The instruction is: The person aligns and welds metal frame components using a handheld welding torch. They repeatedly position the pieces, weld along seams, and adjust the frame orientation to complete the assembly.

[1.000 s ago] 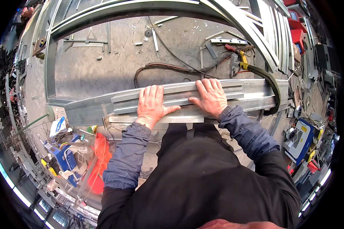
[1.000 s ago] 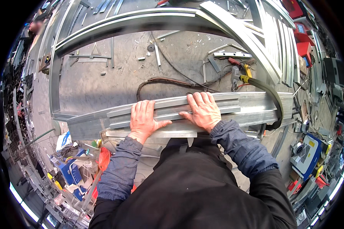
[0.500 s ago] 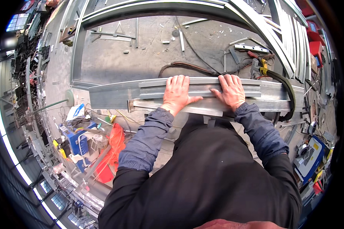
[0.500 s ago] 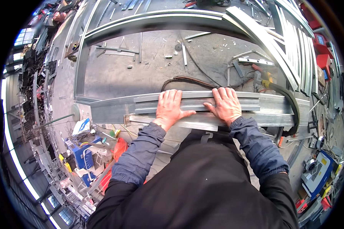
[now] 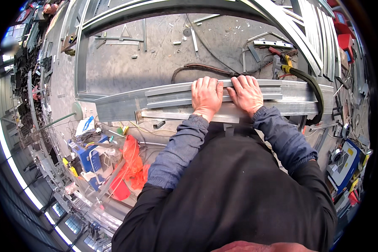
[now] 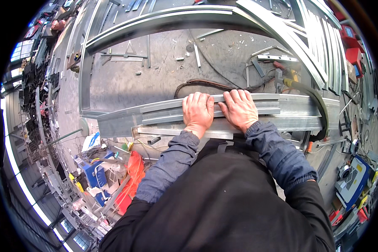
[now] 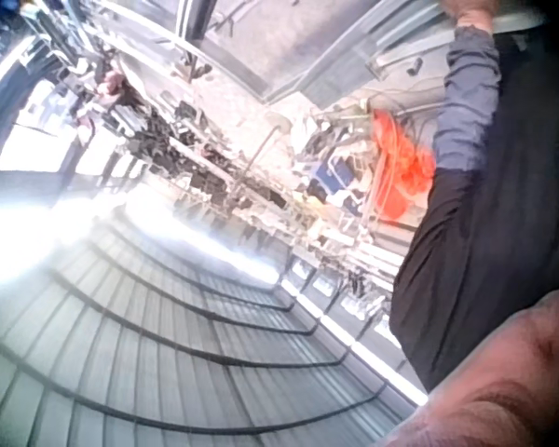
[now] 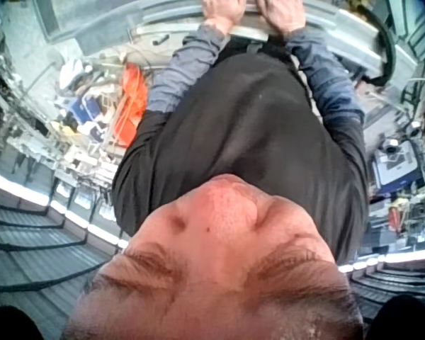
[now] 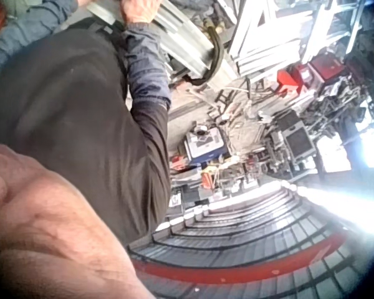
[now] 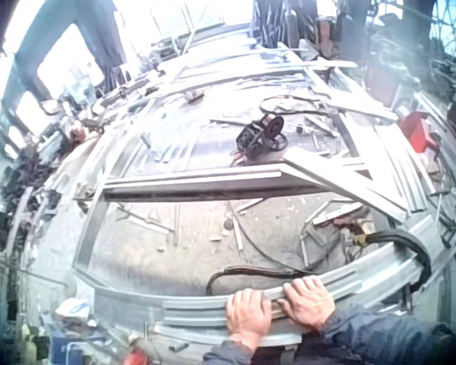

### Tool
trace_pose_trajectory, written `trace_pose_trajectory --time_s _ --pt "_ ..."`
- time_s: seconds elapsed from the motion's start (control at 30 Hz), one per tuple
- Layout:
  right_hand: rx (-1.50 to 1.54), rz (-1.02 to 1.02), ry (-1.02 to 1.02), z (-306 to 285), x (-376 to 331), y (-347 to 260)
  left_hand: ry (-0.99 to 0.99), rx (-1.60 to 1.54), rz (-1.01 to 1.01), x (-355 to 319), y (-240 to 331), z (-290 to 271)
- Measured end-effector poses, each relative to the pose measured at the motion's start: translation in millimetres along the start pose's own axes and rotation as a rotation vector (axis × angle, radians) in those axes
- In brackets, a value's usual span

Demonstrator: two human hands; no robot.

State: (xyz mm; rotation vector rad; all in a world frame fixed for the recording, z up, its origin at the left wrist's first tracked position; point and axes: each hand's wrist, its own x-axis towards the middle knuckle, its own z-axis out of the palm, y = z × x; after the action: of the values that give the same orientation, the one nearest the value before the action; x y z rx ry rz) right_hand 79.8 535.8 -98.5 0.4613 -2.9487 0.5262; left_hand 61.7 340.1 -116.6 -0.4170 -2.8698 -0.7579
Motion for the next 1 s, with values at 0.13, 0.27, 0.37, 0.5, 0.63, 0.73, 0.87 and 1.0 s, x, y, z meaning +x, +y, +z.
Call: trace_pose_trajectory --time_s 0.13,0.27,0.37,0.5,0.63,0.73,0.87,1.0 --pt "0.053 0.048 -0.112 -4 3 -4 0.012 0.103 0.014 -1 -4 1" --pt "0.115 -0.026 -0.027 2 -1 12 0.005 0.109 0.025 2 -4 7" --pt "0.306 -0.071 -0.211 -33 15 49 0.033 0.083 0.012 0 -5 10" --pt "0.175 0.247 -0.349 -73 44 194 0.025 0.063 -0.014 0 0 6" --pt "-0.112 0.455 -0.900 -20 28 346 0.036 0.053 0.001 1 3 2" --pt "-0.192 0.434 -0.973 16 18 379 0.025 0.102 -0.028 0 7 -3" --pt "-0.363 0.493 -1.210 56 3 399 -0.004 0.120 -0.007 5 9 -5" --pt "-0.352 0.477 -1.133 30 22 368 0.044 0.090 -0.043 1 13 -13"
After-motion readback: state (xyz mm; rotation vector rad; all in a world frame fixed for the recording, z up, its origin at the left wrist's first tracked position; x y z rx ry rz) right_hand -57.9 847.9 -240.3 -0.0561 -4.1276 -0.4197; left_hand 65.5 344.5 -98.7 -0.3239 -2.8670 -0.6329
